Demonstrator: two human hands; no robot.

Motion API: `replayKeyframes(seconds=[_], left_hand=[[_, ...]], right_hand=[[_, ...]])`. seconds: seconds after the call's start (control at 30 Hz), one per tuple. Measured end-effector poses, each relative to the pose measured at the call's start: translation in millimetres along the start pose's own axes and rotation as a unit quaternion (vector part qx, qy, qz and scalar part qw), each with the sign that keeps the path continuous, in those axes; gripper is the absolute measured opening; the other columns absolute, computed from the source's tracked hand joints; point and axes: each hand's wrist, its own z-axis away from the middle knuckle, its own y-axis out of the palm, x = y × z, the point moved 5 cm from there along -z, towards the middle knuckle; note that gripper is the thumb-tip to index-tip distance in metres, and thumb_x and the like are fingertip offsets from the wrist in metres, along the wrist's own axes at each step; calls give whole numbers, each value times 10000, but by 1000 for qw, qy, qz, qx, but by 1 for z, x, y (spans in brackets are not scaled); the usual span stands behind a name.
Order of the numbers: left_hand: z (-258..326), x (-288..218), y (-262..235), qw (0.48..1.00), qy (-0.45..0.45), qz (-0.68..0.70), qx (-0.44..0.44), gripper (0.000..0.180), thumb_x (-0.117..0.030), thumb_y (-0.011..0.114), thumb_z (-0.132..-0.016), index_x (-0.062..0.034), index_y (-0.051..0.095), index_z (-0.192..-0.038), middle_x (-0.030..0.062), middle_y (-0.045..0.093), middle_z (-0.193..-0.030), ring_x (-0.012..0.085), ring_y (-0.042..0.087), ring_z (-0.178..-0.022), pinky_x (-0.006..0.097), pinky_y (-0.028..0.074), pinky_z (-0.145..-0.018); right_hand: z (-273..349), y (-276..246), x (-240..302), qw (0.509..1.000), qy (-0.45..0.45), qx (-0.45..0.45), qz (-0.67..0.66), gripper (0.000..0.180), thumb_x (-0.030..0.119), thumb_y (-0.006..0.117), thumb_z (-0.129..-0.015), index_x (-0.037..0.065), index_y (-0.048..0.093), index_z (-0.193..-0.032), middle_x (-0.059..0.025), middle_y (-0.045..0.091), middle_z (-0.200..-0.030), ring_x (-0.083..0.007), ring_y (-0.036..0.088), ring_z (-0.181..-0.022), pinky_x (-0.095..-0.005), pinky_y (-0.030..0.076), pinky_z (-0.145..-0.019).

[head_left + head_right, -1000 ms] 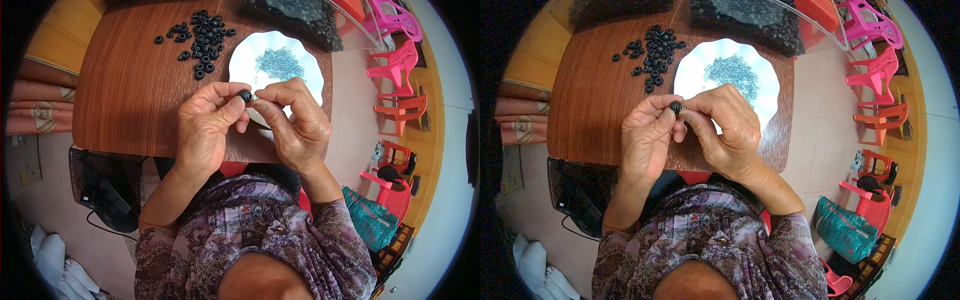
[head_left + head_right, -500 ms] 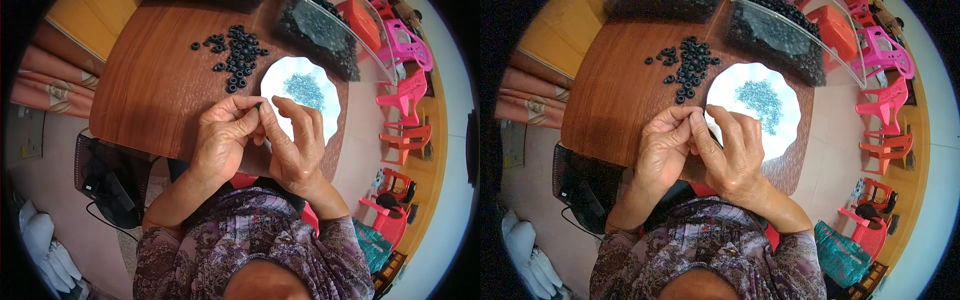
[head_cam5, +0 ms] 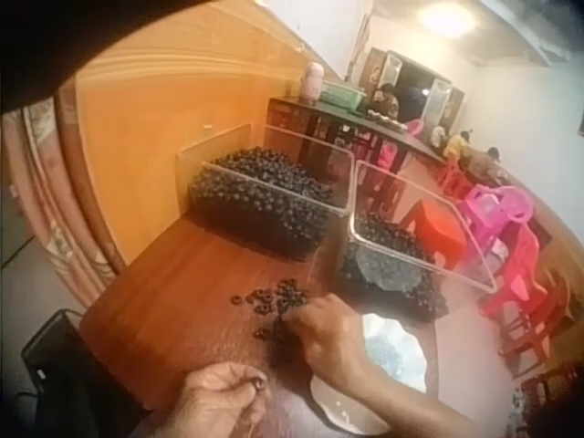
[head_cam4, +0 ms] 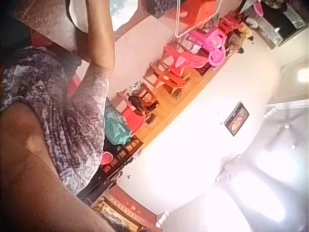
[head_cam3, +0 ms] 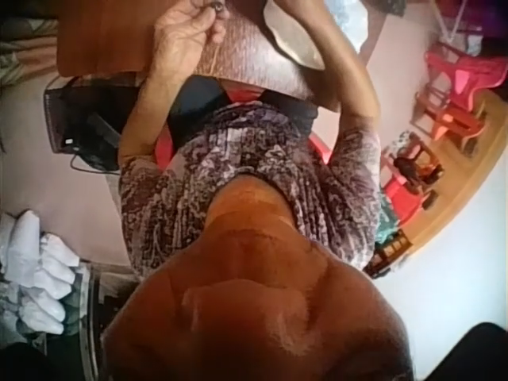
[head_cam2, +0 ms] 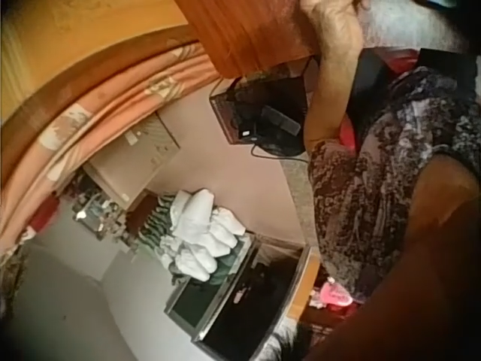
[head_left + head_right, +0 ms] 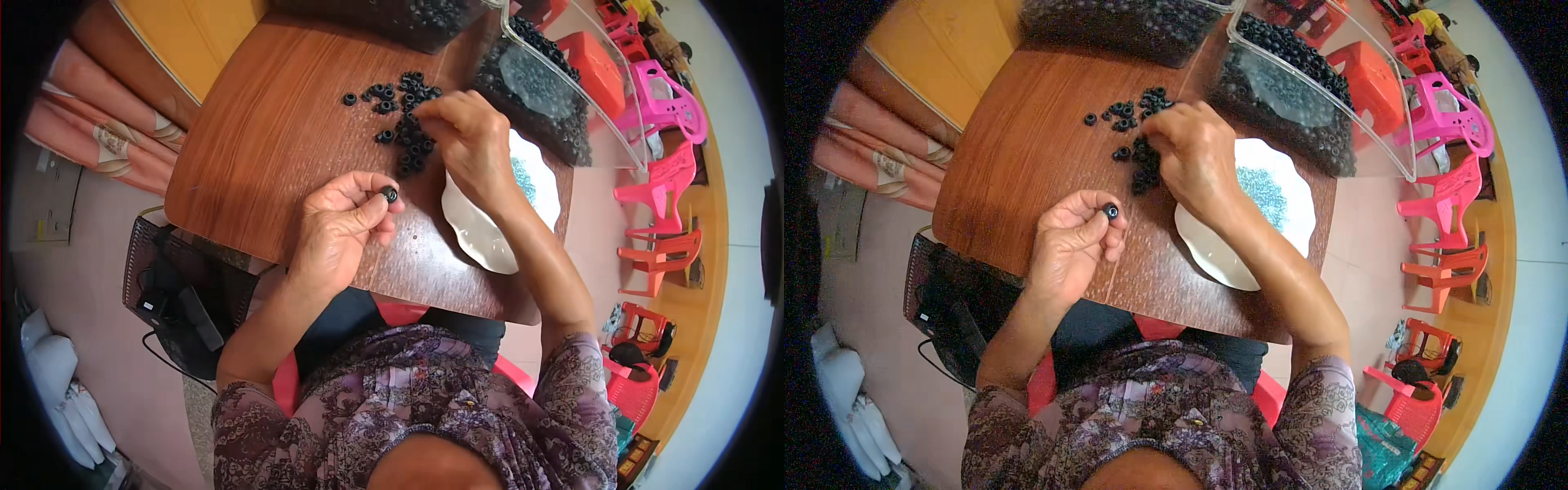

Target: Assembling tiny silver beads into black circular components on a wooden table.

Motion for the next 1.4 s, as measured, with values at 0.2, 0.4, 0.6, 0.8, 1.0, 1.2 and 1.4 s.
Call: replayKeyframes(seconds=[0.2,0.4,0.6,0.8,1.0,1.2,1.4], left_hand=[[-5,0,-10,999,26,31,15,134,-54,586,-858,17,564,-969,123,605,-864,152,535,-666,300,437,-591],[-5,-1,-10,997,49,58,33,139,-60,598,-850,16,565,-961,126,601,-858,157,517,-665,306,421,-603],[-4,0,-11,995,52,75,49,156,-45,584,-858,33,565,-990,127,613,-862,158,555,-675,287,460,-617],[-7,2,-12,995,51,66,48,163,-57,590,-859,31,567,-994,126,614,-855,153,551,-673,286,457,-619],[-4,6,-6,999,23,45,19,172,-25,587,-858,45,565,-1014,148,619,-855,149,557,-650,270,462,-594],[3,14,20,999,2,26,31,172,-17,583,-858,50,564,-1015,158,630,-862,159,576,-651,271,474,-582],[9,16,40,999,-4,-37,3,182,9,607,-832,57,585,-1006,126,635,-839,134,573,-643,238,464,-558]], right_hand=[[-44,47,-3,989,-71,48,120,151,84,664,-687,80,683,-837,-100,598,-760,-297,558,-768,-388,462,-688],[-54,76,1,948,-147,113,257,157,104,637,-687,119,684,-836,-87,578,-773,-279,530,-791,-380,442,-712],[-51,78,8,946,-192,107,238,138,55,562,-656,67,648,-764,-100,588,-769,-285,534,-776,-384,440,-705],[-36,48,13,982,-138,46,122,131,29,597,-683,30,628,-810,-115,597,-720,-268,570,-697,-368,464,-640],[20,-6,16,916,207,99,-328,119,26,654,-790,-14,640,-901,-22,634,-815,-78,567,-735,-215,462,-664],[69,-26,27,872,267,40,-408,144,-43,679,-768,-16,648,-905,-50,638,-871,-109,594,-801,-232,485,-732],[86,-41,31,895,216,-10,-390,140,-70,671,-741,-28,641,-871,-77,623,-855,-144,585,-808,-249,478,-724]])
